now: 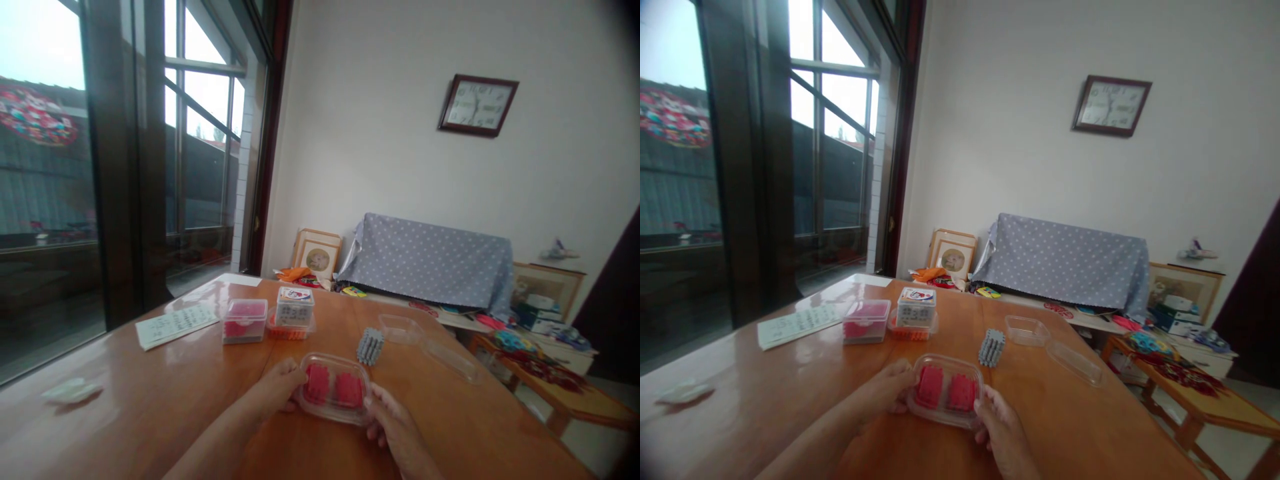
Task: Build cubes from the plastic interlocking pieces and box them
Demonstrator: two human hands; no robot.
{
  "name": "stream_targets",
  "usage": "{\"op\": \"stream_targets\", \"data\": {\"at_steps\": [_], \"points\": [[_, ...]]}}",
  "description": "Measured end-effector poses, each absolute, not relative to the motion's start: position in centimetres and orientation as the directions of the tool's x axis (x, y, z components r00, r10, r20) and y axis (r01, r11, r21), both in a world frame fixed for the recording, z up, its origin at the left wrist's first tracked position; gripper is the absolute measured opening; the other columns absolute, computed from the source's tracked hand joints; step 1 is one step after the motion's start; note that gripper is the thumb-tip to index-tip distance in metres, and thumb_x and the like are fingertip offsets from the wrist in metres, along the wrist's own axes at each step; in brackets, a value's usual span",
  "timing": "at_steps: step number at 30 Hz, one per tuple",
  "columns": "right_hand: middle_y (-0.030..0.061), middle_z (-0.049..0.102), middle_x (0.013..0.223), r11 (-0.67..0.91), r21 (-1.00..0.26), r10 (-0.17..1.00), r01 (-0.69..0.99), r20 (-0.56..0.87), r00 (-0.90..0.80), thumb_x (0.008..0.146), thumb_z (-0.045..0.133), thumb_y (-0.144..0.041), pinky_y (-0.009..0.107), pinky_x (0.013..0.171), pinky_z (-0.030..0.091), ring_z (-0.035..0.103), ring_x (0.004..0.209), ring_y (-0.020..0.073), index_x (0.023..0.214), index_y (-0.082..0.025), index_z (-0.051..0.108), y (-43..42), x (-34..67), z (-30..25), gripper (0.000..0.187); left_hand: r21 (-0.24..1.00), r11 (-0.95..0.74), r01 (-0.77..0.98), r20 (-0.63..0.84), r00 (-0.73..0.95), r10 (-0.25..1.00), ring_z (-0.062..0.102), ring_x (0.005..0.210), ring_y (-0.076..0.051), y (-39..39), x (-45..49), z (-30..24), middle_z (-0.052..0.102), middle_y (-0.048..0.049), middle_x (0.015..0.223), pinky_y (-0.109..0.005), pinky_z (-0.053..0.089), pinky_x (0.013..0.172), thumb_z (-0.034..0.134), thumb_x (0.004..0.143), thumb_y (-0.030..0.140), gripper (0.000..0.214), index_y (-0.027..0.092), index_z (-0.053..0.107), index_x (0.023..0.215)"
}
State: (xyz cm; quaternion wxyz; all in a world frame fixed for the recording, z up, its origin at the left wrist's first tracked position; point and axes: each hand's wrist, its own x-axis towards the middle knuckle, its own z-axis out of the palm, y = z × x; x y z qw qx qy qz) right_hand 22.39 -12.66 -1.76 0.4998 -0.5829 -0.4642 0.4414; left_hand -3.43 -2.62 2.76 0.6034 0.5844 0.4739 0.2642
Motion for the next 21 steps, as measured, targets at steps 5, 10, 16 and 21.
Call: {"op": "stream_targets", "data": {"at_steps": [5, 10, 16, 21], "points": [[-0.0007, 0.064, 0.075, -0.077, -0.996, 0.979, -0.04, -0.083, 0.186, 0.085, 0.062, -0.056, 0.022, 0.051, 0.034, 0.055, 0.057, 0.0118, 0.129, -0.023, 0.059, -12.5, 22.2, -1.9, 0.056, 0.977, 0.18, 0.111, -0.211, 0.415, 0.885, 0.061, 0.074, -0.016, -3.0, -3.5, 3.1, 0.06, 0.004, 0.074, -0.031, 0.047, 0.072, 0.061, 0.074, 0.042, 0.028, 0.023, 0.043, 0.083], [-0.0028, 0.061, 0.072, -0.062, -0.973, 0.976, -0.221, -0.105, 0.189, 0.079, 0.071, -0.052, 0.021, 0.051, 0.032, 0.052, 0.054, 0.0098, 0.124, -0.023, 0.062, -12.5, 21.5, -1.9, 0.054, 0.976, 0.217, 0.014, -0.203, 0.414, 0.888, 0.061, 0.071, -0.016, -2.7, -3.7, 3.1, 0.062, 0.0036, 0.073, -0.03, 0.047, 0.07, 0.066, 0.07, 0.043, 0.033, 0.023, 0.043, 0.083], [-0.0024, 0.061, 0.073, -0.03, -0.96, 0.981, -0.279, -0.081, 0.174, 0.082, 0.071, -0.049, 0.021, 0.052, 0.032, 0.049, 0.055, 0.0088, 0.122, -0.023, 0.065, -12.7, 20.7, -1.3, 0.047, 0.969, 0.241, -0.055, -0.197, 0.418, 0.887, 0.059, 0.067, -0.013, -1.9, -3.8, 2.0, 0.061, 0.0046, 0.072, -0.029, 0.046, 0.07, 0.066, 0.073, 0.043, 0.031, 0.023, 0.045, 0.084], [-0.0017, 0.061, 0.074, 0.004, -0.95, 0.979, -0.311, -0.06, 0.197, 0.081, 0.072, -0.048, 0.02, 0.054, 0.035, 0.05, 0.058, 0.0091, 0.121, -0.021, 0.066, -12.9, 20.5, -1.0, 0.048, 0.963, 0.261, -0.074, -0.198, 0.464, 0.863, 0.06, 0.072, -0.014, -1.8, -3.8, 1.5, 0.064, 0.0029, 0.079, -0.03, 0.048, 0.072, 0.064, 0.077, 0.054, 0.037, 0.023, 0.047, 0.087]]}}
